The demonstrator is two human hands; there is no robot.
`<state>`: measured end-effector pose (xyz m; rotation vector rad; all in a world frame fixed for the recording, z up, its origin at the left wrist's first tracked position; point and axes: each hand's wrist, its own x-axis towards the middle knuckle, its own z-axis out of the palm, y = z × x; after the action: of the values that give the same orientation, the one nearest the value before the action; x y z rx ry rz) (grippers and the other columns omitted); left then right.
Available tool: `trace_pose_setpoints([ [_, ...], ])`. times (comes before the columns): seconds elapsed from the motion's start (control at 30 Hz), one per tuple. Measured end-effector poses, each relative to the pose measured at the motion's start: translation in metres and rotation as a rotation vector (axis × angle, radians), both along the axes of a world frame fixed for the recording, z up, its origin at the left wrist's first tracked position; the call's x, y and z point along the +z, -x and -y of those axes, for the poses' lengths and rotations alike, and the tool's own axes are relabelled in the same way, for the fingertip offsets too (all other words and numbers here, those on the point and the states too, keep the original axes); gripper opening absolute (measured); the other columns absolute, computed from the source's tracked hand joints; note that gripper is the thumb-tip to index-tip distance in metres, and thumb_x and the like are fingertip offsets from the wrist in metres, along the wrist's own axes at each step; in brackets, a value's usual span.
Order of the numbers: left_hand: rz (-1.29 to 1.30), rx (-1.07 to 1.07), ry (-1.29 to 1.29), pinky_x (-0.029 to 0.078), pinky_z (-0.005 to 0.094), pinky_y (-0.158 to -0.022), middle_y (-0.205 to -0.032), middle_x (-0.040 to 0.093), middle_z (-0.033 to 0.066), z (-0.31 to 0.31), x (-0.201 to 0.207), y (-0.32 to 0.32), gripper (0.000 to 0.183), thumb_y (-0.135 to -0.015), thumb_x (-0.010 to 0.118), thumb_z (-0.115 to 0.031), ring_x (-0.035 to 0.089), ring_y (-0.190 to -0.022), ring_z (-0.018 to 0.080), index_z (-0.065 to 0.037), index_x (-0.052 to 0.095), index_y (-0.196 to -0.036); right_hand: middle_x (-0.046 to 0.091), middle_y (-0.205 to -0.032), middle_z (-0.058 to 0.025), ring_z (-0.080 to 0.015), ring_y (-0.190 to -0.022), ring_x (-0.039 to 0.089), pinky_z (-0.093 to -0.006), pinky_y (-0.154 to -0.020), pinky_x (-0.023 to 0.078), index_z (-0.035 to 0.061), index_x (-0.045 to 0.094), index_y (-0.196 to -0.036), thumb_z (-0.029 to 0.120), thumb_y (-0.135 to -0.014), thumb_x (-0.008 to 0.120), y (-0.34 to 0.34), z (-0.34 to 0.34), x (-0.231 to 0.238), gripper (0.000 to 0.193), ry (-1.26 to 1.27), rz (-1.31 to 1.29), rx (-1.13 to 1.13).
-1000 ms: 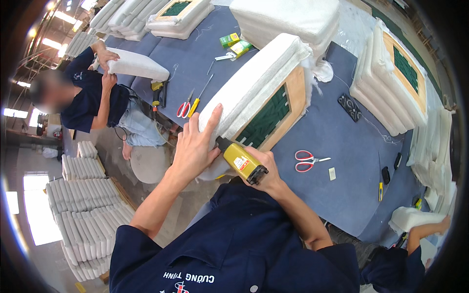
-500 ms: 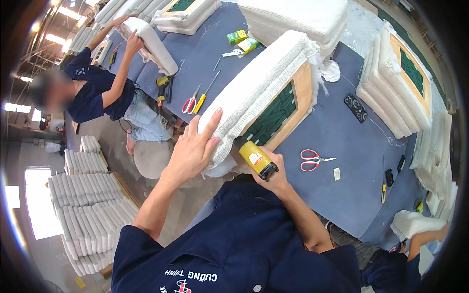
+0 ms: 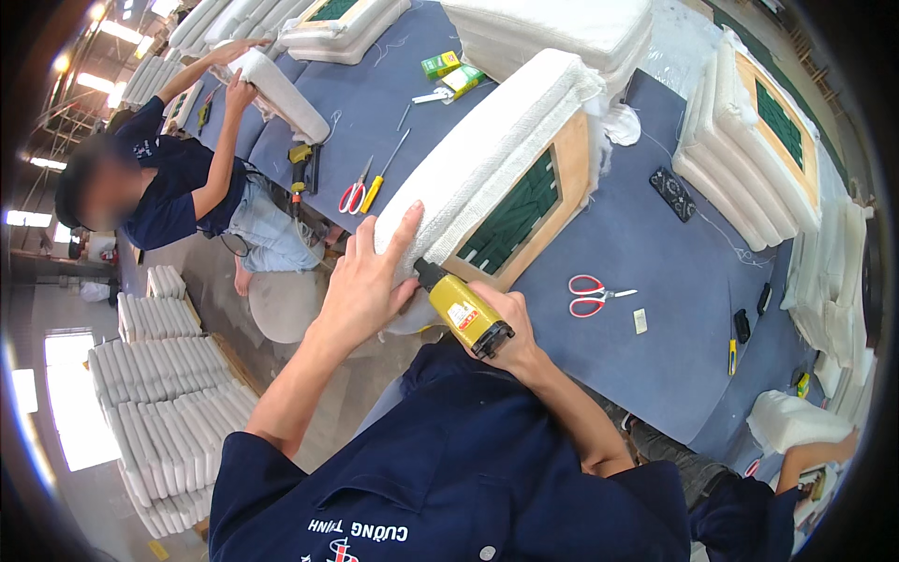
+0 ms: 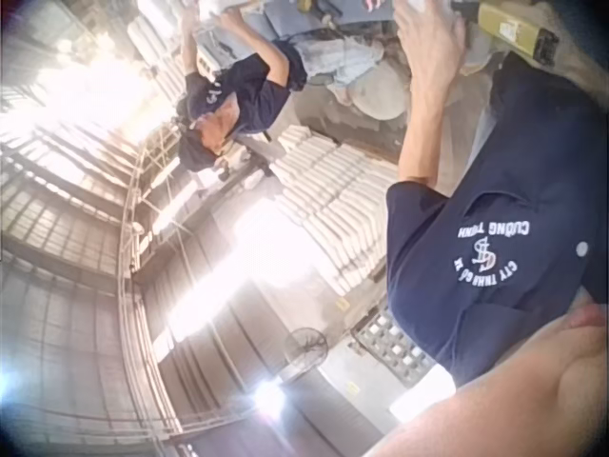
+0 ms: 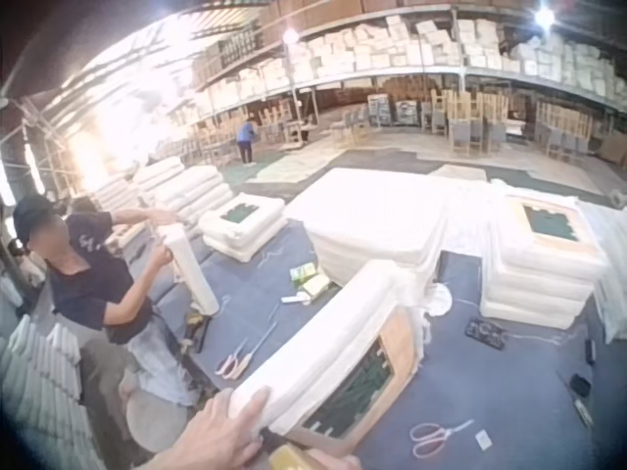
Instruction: The person wraps white fabric around rectangular foam cushions and secures it to a wooden frame using a staple gun. They trim excess fabric with scissors and stack the finished cushions on the table.
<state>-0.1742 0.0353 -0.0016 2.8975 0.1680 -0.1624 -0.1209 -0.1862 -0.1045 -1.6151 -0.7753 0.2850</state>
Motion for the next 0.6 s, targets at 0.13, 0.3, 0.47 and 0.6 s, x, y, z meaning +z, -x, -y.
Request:
trace_pose_setpoints([
  [0.13,0.054,-0.036,0.009,0.054,0.0554,-0.104,-0.152,0.042,0.0371,-0.005,-0.007,0.000,0.115,-0.082,0.089,-0.018,0.057,-0.129,0.0531,-0.032,0.023,-0.175,0.073,-0.086,-0.0182,-0.0429,-0.082,0.073,-0.0440,-0.067,0.058,0.0068,0.070,-0.113,0.016,-0.076,0.089,0.002,0.004,-0.001,0.043,-0.032,-0.040,0.042],
  [0.3,0.050,-0.036,0.007,0.048,0.0537,-0.113,-0.154,0.043,0.0327,0.001,-0.001,0.002,0.118,-0.079,0.091,-0.016,0.052,-0.137,0.0519,-0.023,0.023,-0.175,0.073,-0.091,-0.0197,-0.0446,-0.084,0.072,-0.0440,-0.069,0.058,0.0083,0.070,-0.115,0.017,-0.074,0.089,0.006,0.007,-0.009,0.046,0.035,0.014,0.034],
  [0.47,0.100,-0.053,0.039,0.045,0.0511,-0.115,-0.150,0.048,0.0301,0.012,0.005,0.008,0.110,-0.082,0.090,-0.026,0.053,-0.135,0.0494,-0.011,0.029,-0.172,0.078,-0.095,-0.0178,-0.0387,-0.087,0.078,-0.0376,-0.076,0.060,0.0012,0.070,-0.116,0.013,-0.086,0.085,0.006,0.077,-0.037,0.036,0.090,-0.103,-0.235],
  [0.6,0.144,-0.050,0.071,0.046,0.0479,-0.112,-0.145,0.050,0.0277,0.041,0.010,0.018,0.098,-0.088,0.083,-0.037,0.054,-0.130,0.0468,-0.006,0.037,-0.169,0.077,-0.116,-0.0234,-0.0442,-0.107,0.076,-0.0516,-0.092,0.058,0.0038,0.050,-0.147,0.025,-0.088,0.084,0.006,0.186,-0.094,0.071,0.691,-0.219,-0.525],
])
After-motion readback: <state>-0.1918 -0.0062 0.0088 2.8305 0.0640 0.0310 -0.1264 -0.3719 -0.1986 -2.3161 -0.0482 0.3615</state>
